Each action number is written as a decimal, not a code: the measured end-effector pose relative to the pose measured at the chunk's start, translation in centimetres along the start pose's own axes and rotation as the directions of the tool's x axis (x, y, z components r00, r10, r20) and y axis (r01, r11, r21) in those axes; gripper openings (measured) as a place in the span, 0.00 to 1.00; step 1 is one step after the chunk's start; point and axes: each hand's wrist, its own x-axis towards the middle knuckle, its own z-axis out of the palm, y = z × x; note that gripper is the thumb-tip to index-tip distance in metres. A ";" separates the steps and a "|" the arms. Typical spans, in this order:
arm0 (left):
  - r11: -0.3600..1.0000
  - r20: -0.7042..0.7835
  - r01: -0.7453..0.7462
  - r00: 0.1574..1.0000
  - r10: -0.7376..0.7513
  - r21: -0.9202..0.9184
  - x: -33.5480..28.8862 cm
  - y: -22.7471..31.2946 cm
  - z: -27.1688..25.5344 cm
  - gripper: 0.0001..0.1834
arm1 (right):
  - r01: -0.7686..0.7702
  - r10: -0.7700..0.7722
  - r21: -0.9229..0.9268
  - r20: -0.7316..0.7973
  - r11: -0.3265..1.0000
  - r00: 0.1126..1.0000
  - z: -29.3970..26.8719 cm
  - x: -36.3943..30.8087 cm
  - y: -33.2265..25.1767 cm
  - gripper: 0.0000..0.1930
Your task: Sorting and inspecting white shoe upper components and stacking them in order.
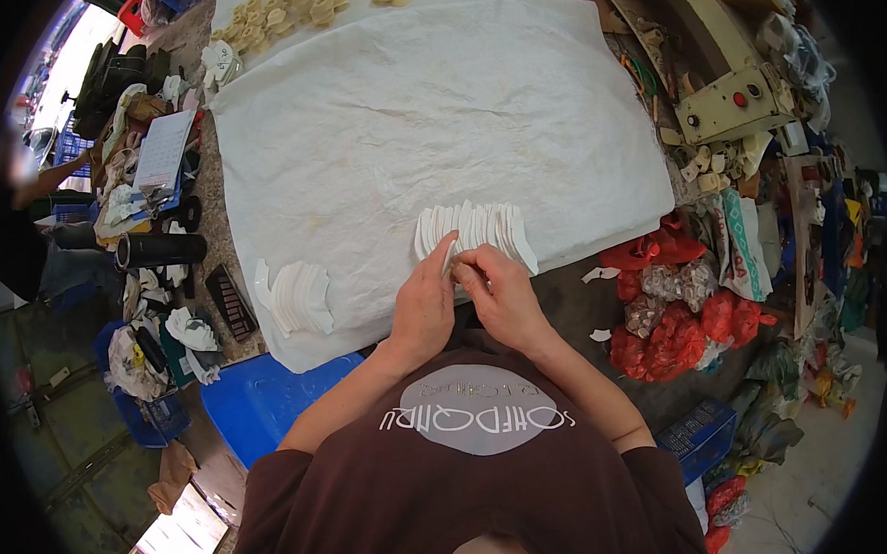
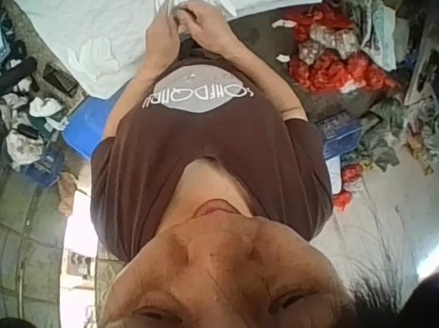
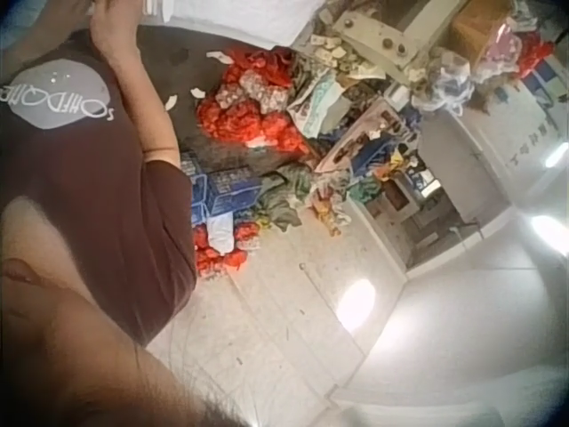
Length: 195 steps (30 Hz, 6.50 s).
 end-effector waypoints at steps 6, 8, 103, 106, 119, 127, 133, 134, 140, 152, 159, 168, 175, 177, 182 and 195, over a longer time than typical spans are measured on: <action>0.852 0.032 -0.216 0.973 0.229 0.476 0.4 -0.4 0.1 0.28 | -0.241 0.219 0.141 0.152 0.960 0.964 -0.4 0.2 -0.2 0.06; 0.796 0.081 -0.249 0.966 0.246 0.552 0.4 -0.1 -0.1 0.29 | -0.311 0.279 0.182 0.180 0.933 0.943 -0.5 0.2 0.0 0.07; 0.956 0.161 0.204 0.972 -0.172 -0.211 1.8 -2.4 -1.0 0.18 | 0.225 -0.228 -0.077 -0.037 0.971 0.973 0.3 0.5 1.4 0.12; 0.955 0.231 0.198 0.962 -0.146 -0.221 1.9 -1.5 -1.2 0.17 | 0.206 -0.222 -0.171 -0.076 0.963 0.972 0.0 0.7 2.5 0.11; 0.825 0.171 0.387 0.922 -0.348 -0.411 2.0 -3.3 -0.1 0.17 | 0.424 -0.431 -0.286 0.040 0.859 0.901 0.1 -0.3 1.9 0.07; 0.718 -0.171 0.343 0.825 -0.538 -0.605 3.1 -3.0 -0.6 0.16 | 0.315 -0.264 -0.415 0.176 0.853 0.948 -2.9 -4.2 4.0 0.08; 0.835 -0.290 0.291 0.842 -0.455 -0.467 4.2 -5.2 -3.1 0.17 | -0.059 0.533 -0.898 0.205 0.436 0.821 -8.9 -18.6 16.4 0.26; 0.837 -0.296 0.292 0.839 -0.456 -0.463 4.2 -5.1 -2.5 0.17 | -0.055 0.530 -0.895 0.211 0.442 0.821 -8.9 -18.3 16.3 0.26; 0.967 0.075 0.245 0.968 -0.240 -0.067 3.6 -3.9 3.5 0.22 | -0.188 0.156 -0.221 -0.157 0.957 0.975 -6.2 -7.9 9.2 0.17; 0.902 -0.267 0.304 0.937 -0.226 0.306 3.4 -9.3 4.8 0.26 | -0.447 0.468 0.138 -0.217 0.884 0.857 -2.6 -1.2 15.0 0.13; 0.751 -0.194 0.658 0.730 -0.655 -0.061 3.7 -14.0 4.5 0.30 | -0.430 0.427 0.044 -0.252 0.902 0.869 -0.2 -1.0 21.9 0.18; 0.751 -0.411 0.633 0.745 -0.525 0.188 4.5 -13.2 6.4 0.24 | -0.532 0.556 0.239 -0.044 0.812 0.830 -1.1 0.1 19.3 0.24; 0.754 -0.259 0.648 0.715 -0.650 -0.104 4.7 -10.7 6.9 0.22 | -0.656 0.676 0.443 0.139 0.612 0.724 -1.9 0.8 18.8 0.26; 0.817 -0.319 0.573 0.764 -0.561 -0.066 4.1 -11.0 7.8 0.23 | -0.630 0.642 0.485 0.169 0.607 0.748 -2.1 0.8 19.4 0.26; 0.865 -0.367 0.491 0.827 -0.426 0.103 4.1 -11.3 8.7 0.39 | -0.612 0.582 0.558 0.261 0.560 0.770 -2.0 1.4 18.5 0.26; 0.870 -0.372 0.482 0.793 -0.483 -0.103 4.0 -10.5 7.2 0.43 | -0.708 0.571 0.607 0.456 0.362 0.683 -1.1 4.5 16.7 0.26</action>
